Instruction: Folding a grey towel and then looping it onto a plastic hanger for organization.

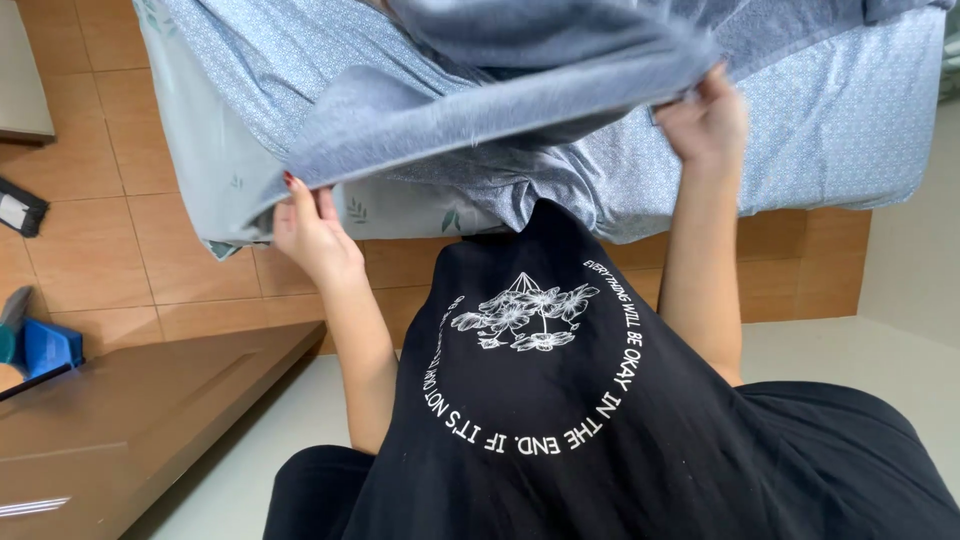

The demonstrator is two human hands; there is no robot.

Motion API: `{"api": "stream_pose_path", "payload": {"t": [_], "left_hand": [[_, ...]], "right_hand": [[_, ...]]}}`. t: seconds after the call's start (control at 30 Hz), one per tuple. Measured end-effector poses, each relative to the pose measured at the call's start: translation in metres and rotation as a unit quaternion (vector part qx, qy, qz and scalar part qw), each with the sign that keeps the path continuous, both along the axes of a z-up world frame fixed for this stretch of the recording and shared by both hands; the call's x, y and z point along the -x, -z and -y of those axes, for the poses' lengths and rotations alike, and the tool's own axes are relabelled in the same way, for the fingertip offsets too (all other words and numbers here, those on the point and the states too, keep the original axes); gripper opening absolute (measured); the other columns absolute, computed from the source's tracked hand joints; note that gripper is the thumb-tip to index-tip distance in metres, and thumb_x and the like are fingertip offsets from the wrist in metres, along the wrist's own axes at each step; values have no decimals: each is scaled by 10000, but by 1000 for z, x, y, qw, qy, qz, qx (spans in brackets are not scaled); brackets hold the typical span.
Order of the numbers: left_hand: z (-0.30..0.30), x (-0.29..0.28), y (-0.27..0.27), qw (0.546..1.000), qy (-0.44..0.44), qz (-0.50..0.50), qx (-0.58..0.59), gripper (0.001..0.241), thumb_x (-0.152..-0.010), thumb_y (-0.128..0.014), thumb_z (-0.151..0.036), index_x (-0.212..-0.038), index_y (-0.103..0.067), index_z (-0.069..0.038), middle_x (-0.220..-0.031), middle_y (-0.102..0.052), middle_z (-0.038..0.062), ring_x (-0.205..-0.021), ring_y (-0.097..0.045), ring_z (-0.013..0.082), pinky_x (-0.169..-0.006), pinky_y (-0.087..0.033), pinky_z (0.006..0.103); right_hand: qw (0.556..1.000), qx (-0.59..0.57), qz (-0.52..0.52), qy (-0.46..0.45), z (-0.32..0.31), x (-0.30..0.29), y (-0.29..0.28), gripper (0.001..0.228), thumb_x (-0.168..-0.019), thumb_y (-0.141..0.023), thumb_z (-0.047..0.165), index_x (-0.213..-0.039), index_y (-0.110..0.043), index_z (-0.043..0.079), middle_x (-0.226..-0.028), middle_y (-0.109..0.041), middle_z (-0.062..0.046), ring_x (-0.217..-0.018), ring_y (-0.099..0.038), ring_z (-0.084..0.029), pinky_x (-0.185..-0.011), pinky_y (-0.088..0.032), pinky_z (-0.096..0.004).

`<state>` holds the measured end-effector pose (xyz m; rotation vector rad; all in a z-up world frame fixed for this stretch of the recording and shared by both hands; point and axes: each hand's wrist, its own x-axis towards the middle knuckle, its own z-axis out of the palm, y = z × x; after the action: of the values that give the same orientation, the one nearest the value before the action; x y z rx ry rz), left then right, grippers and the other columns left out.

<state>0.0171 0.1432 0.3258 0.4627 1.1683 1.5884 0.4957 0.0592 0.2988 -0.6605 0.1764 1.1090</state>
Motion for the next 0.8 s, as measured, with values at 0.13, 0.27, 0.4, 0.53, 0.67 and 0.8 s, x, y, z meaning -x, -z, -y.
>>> {"api": "stream_pose_path", "payload": {"t": [0.13,0.27,0.4,0.53,0.67,0.8], "left_hand": [[26,20,77,993,-31,-33,113,160,-1011,-661,-112,-987,-640,45,-1101,-707,121,-1077,-691,190,-1025,-544,400],[53,87,196,987,-31,58,150,158,-1053,-721,-64,-995,-635,56,-1069,-657,118,-990,-616,192,-1041,-575,429],[56,87,167,976,-42,80,197,125,-951,-691,-41,-1039,-688,47,-1095,-705,116,-1017,-677,197,-999,-586,394],[43,82,142,973,-61,88,204,198,-958,-701,-52,-1116,-688,66,-1135,-695,123,-1038,-669,201,-1001,-586,374],[17,68,114,975,-75,109,181,263,-949,-711,-67,-1166,-660,72,-1170,-688,138,-1059,-686,219,-1003,-595,369],[-25,61,122,965,-82,205,142,360,-974,-695,-195,-1230,-637,51,-1181,-677,143,-1074,-668,216,-990,-568,335]], "right_hand": [[963,203,-179,17,36,8,141,489,-1008,-533,385,-1366,-596,58,-1475,-487,-224,-1403,-454,-340,-1149,-382,-540],[966,232,-110,-35,41,33,103,602,-917,-661,545,-1333,-579,118,-1494,-454,-238,-1401,-443,-411,-1146,-356,-587],[978,155,-135,-40,40,6,150,596,-862,-768,446,-1337,-569,144,-1555,-461,-189,-1455,-436,-400,-1219,-341,-627],[970,133,-198,-38,14,0,149,684,-882,-751,488,-1351,-602,14,-1558,-468,-234,-1441,-434,-446,-1198,-333,-649],[967,174,-173,-75,-15,-28,162,540,-859,-742,408,-1253,-661,48,-1472,-565,-204,-1409,-485,-411,-1178,-345,-642],[967,181,-142,-109,-44,-43,147,399,-915,-712,390,-1151,-689,68,-1345,-669,-167,-1357,-559,-380,-1189,-370,-628]]}}
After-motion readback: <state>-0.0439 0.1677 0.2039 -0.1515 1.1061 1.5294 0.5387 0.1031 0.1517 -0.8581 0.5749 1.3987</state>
